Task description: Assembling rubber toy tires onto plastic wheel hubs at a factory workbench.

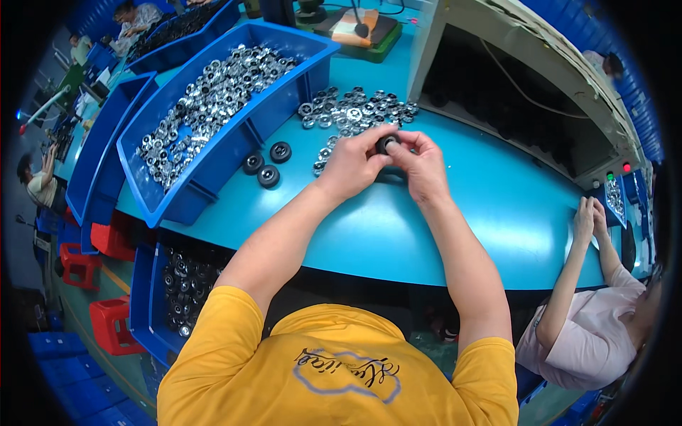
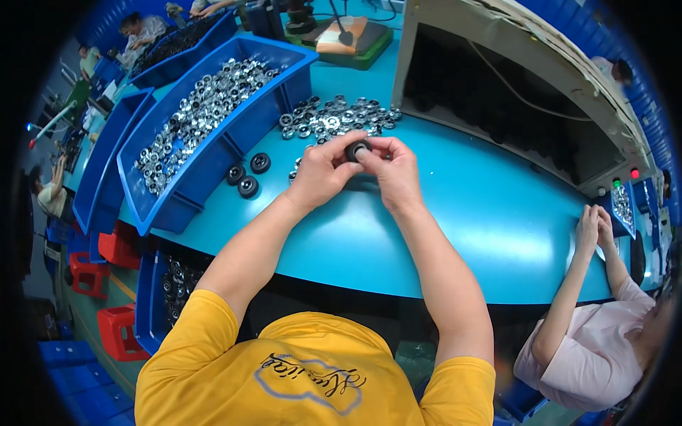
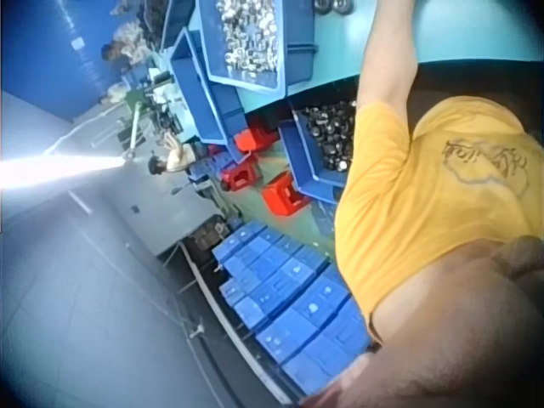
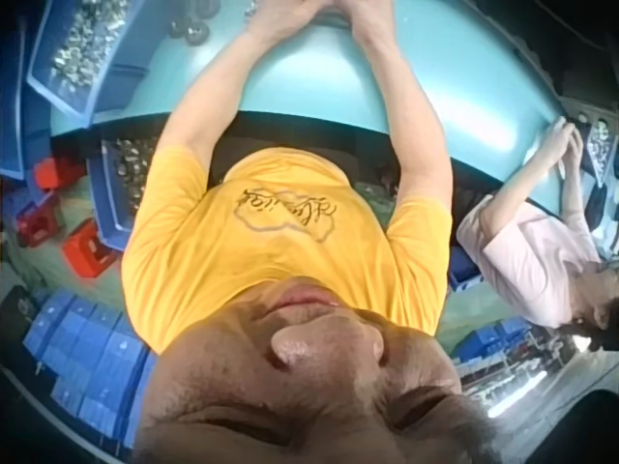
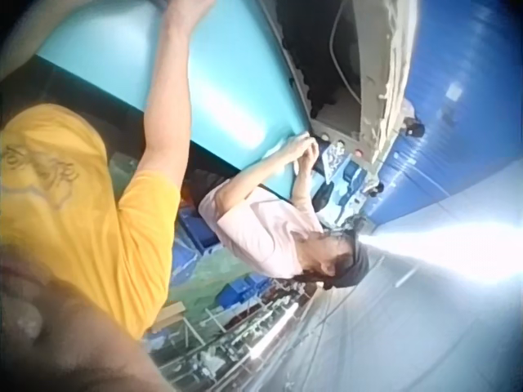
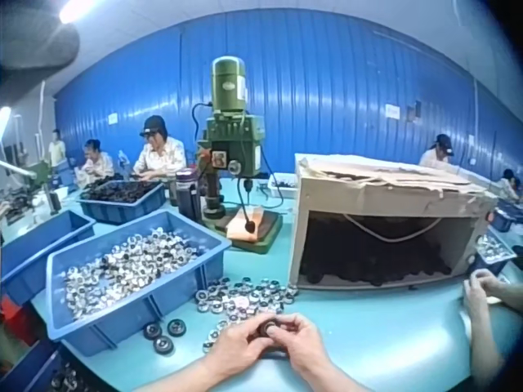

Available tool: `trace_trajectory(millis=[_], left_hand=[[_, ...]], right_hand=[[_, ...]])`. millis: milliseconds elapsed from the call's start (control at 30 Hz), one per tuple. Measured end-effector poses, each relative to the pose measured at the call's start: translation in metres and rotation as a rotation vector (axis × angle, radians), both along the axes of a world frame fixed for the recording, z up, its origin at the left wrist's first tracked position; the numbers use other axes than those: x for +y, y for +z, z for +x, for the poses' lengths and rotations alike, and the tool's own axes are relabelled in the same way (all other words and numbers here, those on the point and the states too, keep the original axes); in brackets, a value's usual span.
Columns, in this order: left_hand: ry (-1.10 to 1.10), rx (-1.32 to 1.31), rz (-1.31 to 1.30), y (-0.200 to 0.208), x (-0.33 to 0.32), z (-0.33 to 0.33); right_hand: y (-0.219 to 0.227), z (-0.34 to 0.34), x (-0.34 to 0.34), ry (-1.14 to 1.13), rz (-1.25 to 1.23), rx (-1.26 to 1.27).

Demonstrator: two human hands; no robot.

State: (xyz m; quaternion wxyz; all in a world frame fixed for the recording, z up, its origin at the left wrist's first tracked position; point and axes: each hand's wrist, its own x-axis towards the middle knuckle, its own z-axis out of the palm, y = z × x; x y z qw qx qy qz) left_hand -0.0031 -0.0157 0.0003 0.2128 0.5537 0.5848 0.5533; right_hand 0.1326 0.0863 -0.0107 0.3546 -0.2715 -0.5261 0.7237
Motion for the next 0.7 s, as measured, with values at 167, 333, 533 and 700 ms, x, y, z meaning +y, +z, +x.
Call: trace_trajectory(millis=[167, 333, 533, 700], left_hand=[[-0.065, -0.153, 0.059, 0.008, -0.004, 0.001], [-0.176, -0.39, 0.064, 0.016, -0.005, 0.0], [-0.085, -0.435, -0.052, 0.009, -0.002, -0.004], [-0.101, -0.449, -0.032, 0.013, -0.001, -0.001]], right_hand=[[0.014, 0.009, 0.001, 0.196, -0.146, 0.15], [0.019, 0.012, 0.002, 0.178, -0.092, 0.172], [0.009, 0.006, -0.002, 0.141, 0.09, 0.111], [0.008, 0.004, -0.001, 0.092, 0.111, 0.098]])
